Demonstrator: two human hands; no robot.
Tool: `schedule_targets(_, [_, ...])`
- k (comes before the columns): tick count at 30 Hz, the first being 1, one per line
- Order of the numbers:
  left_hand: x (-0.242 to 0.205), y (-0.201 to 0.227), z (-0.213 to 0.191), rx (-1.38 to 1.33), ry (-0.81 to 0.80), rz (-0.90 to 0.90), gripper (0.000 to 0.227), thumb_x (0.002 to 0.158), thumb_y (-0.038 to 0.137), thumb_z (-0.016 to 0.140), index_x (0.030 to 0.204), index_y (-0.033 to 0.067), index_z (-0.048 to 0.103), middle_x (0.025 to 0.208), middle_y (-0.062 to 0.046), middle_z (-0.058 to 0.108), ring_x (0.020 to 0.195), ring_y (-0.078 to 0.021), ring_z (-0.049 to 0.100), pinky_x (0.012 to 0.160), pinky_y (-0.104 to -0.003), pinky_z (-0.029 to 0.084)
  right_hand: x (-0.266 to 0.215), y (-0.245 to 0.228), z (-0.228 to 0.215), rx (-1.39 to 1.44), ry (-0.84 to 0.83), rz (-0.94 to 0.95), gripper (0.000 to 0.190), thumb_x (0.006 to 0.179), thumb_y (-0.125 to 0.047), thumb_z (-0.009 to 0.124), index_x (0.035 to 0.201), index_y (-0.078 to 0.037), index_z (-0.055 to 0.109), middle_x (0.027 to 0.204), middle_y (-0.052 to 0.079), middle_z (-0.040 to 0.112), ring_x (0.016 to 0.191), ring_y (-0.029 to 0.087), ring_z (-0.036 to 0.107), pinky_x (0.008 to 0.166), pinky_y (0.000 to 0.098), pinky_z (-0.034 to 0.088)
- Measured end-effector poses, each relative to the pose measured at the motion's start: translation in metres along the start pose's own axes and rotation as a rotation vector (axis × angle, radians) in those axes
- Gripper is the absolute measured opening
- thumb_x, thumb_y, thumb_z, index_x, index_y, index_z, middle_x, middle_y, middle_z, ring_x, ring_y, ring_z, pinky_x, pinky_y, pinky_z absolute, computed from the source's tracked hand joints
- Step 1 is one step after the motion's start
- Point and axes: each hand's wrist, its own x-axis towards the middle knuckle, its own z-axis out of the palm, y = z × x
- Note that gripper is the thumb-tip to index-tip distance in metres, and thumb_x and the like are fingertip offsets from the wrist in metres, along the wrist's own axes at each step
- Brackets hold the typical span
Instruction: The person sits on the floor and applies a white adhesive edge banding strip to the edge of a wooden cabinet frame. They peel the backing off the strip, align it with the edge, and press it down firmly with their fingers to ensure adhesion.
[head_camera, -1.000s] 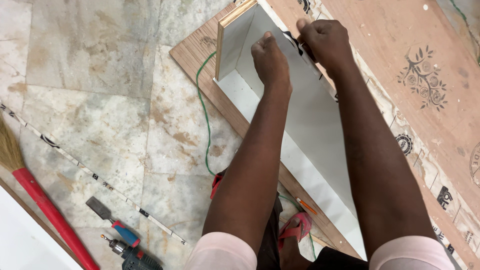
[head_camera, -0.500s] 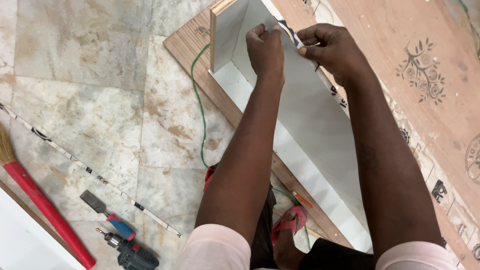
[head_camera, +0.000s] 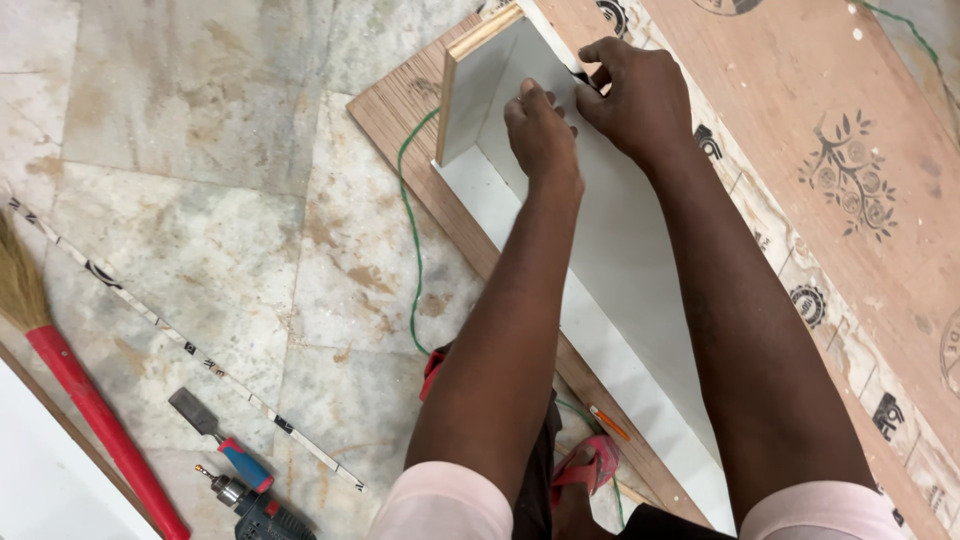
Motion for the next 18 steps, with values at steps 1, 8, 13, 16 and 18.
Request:
schedule_targets(1, [-0.001,0.000,0.000,0.005,0.001,-0.003,0.059,0.103,0.045,0.036,0.143,0.0027,0.043,0.134,-0.015,0.059,0.115,-0.0261,0.062,0.083,-0.040,0.055,0.002,0.000,0.004,-0.046,0.018,-0.009,0.034,0.087,-0.018,0.083,0.117,-0.005,0.074,0.087,0.010,0.077,0.067,0.024,0.072,0.061,0.0364,0.056])
schedule_targets(8, [-0.009,0.001,0.005,-0.057,0.037,-0.027,0.063,0.102,0.050,0.036,0.143,0.0031,0.047,0.133,-0.015,0.061,0.113,-0.0260,0.064,0.083,-0.038,0.054,0.015,0.002,0.017,-0.254,0.065,0.017,0.035,0.090,-0.035,0.084,0.108,-0.006,0.076,0.064,0.008,0.069,0.054,0.024,0.066,0.050,0.0378,0.049])
schedule_targets(13, [-0.007,-0.001,0.005,-0.083,0.039,0.000,0.061,0.101,0.049,0.037,0.143,0.0066,0.049,0.134,-0.014,0.061,0.113,-0.0255,0.061,0.087,-0.036,0.051,0.029,-0.005,0.023,-0.295,0.084,0.058,0.036,0.099,-0.042,0.078,0.102,-0.006,0.077,0.061,0.009,0.067,0.054,0.026,0.065,0.053,0.0394,0.048])
schedule_targets(16, [-0.002,-0.001,0.003,-0.049,0.027,0.021,0.050,0.103,0.037,0.036,0.141,0.0078,0.053,0.136,-0.012,0.059,0.118,-0.0260,0.061,0.092,-0.040,0.051,0.039,-0.011,0.029,-0.064,0.144,0.052,0.024,0.102,-0.026,0.070,0.109,-0.004,0.076,0.067,0.011,0.069,0.057,0.024,0.065,0.054,0.0387,0.048])
schedule_targets(18, [0.002,0.001,0.001,0.040,0.033,0.161,0.047,0.101,0.025,0.037,0.141,0.0083,0.055,0.140,-0.011,0.058,0.127,-0.0234,0.058,0.102,-0.038,0.047,0.045,-0.008,0.034,0.224,0.126,0.048,0.022,0.101,-0.009,0.061,0.117,-0.003,0.075,0.080,0.012,0.073,0.066,0.020,0.066,0.063,0.0362,0.050])
